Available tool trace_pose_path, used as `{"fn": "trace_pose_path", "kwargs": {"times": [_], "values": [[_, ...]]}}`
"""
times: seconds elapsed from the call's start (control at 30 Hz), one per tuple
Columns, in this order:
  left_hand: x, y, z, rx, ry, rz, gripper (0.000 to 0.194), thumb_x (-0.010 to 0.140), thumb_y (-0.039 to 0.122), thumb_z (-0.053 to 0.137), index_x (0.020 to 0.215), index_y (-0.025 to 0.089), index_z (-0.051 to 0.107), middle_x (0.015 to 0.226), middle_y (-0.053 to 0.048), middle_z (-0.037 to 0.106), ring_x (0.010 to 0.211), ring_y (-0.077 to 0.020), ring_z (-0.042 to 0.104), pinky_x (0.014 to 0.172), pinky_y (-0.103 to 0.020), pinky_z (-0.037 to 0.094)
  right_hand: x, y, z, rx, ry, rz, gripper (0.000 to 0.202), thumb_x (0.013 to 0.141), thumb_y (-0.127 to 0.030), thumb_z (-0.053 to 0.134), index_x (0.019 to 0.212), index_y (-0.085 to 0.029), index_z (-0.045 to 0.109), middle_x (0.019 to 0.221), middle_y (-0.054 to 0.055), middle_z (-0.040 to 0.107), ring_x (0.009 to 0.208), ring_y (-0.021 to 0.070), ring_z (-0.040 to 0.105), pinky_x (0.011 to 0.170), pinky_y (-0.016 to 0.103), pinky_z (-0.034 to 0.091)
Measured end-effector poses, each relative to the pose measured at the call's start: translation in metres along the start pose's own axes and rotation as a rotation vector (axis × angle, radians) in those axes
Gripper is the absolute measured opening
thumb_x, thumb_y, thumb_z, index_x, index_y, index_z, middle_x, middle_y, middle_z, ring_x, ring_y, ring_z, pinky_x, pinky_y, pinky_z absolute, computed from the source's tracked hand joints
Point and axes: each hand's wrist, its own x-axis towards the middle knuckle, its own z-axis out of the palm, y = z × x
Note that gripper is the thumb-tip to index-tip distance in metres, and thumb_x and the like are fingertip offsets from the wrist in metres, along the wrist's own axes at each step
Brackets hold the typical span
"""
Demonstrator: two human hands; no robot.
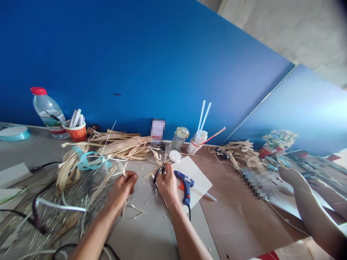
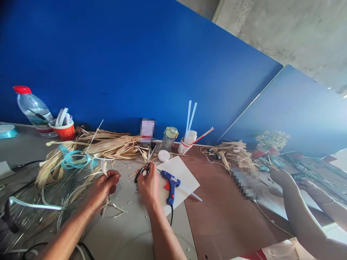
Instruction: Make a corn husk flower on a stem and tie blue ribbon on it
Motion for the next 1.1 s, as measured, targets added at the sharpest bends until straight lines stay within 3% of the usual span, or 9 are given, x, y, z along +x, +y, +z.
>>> {"fn": "trace_pose_path", "kwargs": {"times": [0.1,0.23,0.37,0.43,0.57,0.83,1.0,1.1], "values": [[0.0,0.0,0.0,-0.02,0.004,0.019,0.027,0.065,0.036,0.068,0.082,0.019,0.057,0.049,0.012,0.031,0.039,-0.005,0.024,0.04,-0.019,0.016,0.001,-0.002,-0.004,-0.198,0.112,-0.045,0.037,0.073,-0.025,0.05,0.108,-0.017,0.058,0.074,0.0,0.064,0.052,0.0128,0.051,0.055,0.024,0.042],[-0.001,0.001,0.001,-0.035,0.001,0.019,0.027,0.067,0.036,0.065,0.085,0.017,0.059,0.049,0.012,0.033,0.039,-0.0049,0.024,0.041,-0.019,0.017,0.005,-0.005,-0.013,-0.331,0.079,-0.075,0.033,0.078,-0.029,0.049,0.107,-0.019,0.062,0.071,0.001,0.066,0.057,0.0161,0.055,0.058,0.025,0.042],[-0.001,0.003,0.002,-0.029,0.028,0.047,0.023,0.066,0.035,0.064,0.08,0.018,0.059,0.049,0.01,0.04,0.04,-0.0057,0.029,0.041,-0.02,0.02,0.006,-0.014,-0.016,-0.469,-0.017,-0.099,0.037,0.079,-0.025,0.051,0.115,-0.021,0.061,0.085,0.005,0.071,0.071,0.0198,0.063,0.066,0.027,0.043],[-0.003,0.004,0.003,-0.033,0.025,0.052,0.018,0.066,0.032,0.063,0.076,0.018,0.059,0.048,0.009,0.039,0.04,-0.0063,0.03,0.042,-0.02,0.021,0.007,-0.022,-0.015,-0.588,-0.124,-0.103,0.037,0.079,-0.022,0.052,0.116,-0.022,0.061,0.091,0.007,0.072,0.078,0.0213,0.065,0.069,0.027,0.043],[-0.004,0.005,0.003,-0.109,0.022,0.047,0.013,0.063,0.03,0.06,0.068,0.018,0.056,0.046,0.009,0.036,0.04,-0.0066,0.027,0.042,-0.021,0.019,0.011,-0.032,-0.005,-0.845,-0.387,-0.108,0.034,0.079,-0.021,0.054,0.112,-0.021,0.062,0.094,0.01,0.073,0.086,0.024,0.067,0.071,0.028,0.043],[-0.002,0.005,0.003,-0.13,0.055,0.028,0.019,0.06,0.033,0.061,0.058,0.02,0.048,0.046,0.009,0.036,0.04,-0.0058,0.026,0.042,-0.021,0.018,0.016,-0.041,0.015,-1.039,-0.661,-0.179,0.026,0.075,-0.023,0.057,0.095,-0.015,0.071,0.094,0.016,0.074,0.087,0.0272,0.069,0.067,0.03,0.046],[-0.005,0.007,0.005,-0.098,0.029,0.004,0.015,0.058,0.028,0.061,0.07,0.02,0.055,0.044,0.012,0.031,0.039,-0.0063,0.024,0.043,-0.02,0.018,0.024,-0.056,0.018,-1.089,-0.69,-0.224,0.023,0.072,-0.033,0.066,0.08,-0.014,0.074,0.085,0.018,0.074,0.08,0.0316,0.069,0.062,0.033,0.047],[-0.003,0.005,0.004,-0.091,0.038,0.035,0.017,0.059,0.028,0.06,0.073,0.02,0.055,0.043,0.012,0.032,0.038,-0.0063,0.024,0.042,-0.021,0.017,0.039,-0.059,0.031,-1.077,-0.643,-0.303,0.024,0.083,-0.031,0.053,0.086,-0.018,0.073,0.091,0.013,0.074,0.084,0.0272,0.068,0.066,0.032,0.047]]}}
